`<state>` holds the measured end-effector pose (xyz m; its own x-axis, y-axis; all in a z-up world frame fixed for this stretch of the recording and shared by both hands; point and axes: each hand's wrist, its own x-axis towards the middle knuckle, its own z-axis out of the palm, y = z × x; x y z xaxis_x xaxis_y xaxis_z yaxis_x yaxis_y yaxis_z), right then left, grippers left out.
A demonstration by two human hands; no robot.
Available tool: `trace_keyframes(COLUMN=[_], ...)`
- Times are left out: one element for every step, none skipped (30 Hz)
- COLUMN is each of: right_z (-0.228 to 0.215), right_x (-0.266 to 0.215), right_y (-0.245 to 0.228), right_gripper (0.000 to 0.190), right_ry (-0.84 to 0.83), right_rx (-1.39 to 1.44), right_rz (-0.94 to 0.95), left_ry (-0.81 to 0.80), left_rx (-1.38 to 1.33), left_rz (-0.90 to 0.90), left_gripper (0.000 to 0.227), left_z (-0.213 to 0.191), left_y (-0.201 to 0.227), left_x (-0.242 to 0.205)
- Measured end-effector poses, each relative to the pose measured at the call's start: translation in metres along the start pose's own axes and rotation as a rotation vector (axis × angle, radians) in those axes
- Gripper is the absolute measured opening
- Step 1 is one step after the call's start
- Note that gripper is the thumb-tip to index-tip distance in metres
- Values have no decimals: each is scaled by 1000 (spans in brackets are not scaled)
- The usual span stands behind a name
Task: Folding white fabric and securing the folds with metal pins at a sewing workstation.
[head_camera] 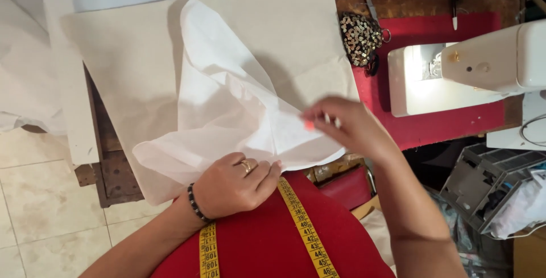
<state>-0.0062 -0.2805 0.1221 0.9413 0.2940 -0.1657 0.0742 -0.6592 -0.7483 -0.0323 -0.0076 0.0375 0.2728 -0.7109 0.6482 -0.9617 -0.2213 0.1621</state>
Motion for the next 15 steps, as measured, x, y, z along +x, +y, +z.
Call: trace_keyframes(right_z=[-2,3,6,9,16,24,30,36,41,47,56,65,74,87,100], right_x=[16,30,48,65,79,92,107,121,135,149,160,172,182,193,202], right_y=[4,7,10,12,14,15,16,14,11,8,-2,-11,-21,-9,3], right_gripper=[16,16,15,15,15,13,13,13,14,16,16,25,35,35,29], right_ry=[15,12,35,57,53,49,38,28,0,-26,-38,-93,-142,-147,-193], right_rx=[9,6,-11,-27,-30,14,56,52,-39,-130,-135,-268,-402,-408,-568], right_rz=[38,32,-45,-122,-128,-114,-106,-119,-151,-183,-199,-89,28,18,61], left_ry=[-25,-21,-22,-22,-19,-30,-39,-34,-57,-79,-73,-45,-18,-13,-2], left_rx=[-29,-22,-44,-66,-60,-73,-80,-66,-69,-72,-57,-58,-66,-56,-72], left_rz=[-6,-9,-3,4,0,12,17,7,-5,-18,-30,-29,-22,-29,-12], left_gripper=[15,15,15,15,15,14,14,14,13,12,12,10,9,9,9], left_z=[2,5,7,10,15,20,25,27,29,31,33,37,40,41,42], left_y=[1,3,3,3,5,7,8,9,10,11,12,12,12,11,10], left_x=[0,1,3,5,4,2,1,3,4,5,8,11,14,17,22])
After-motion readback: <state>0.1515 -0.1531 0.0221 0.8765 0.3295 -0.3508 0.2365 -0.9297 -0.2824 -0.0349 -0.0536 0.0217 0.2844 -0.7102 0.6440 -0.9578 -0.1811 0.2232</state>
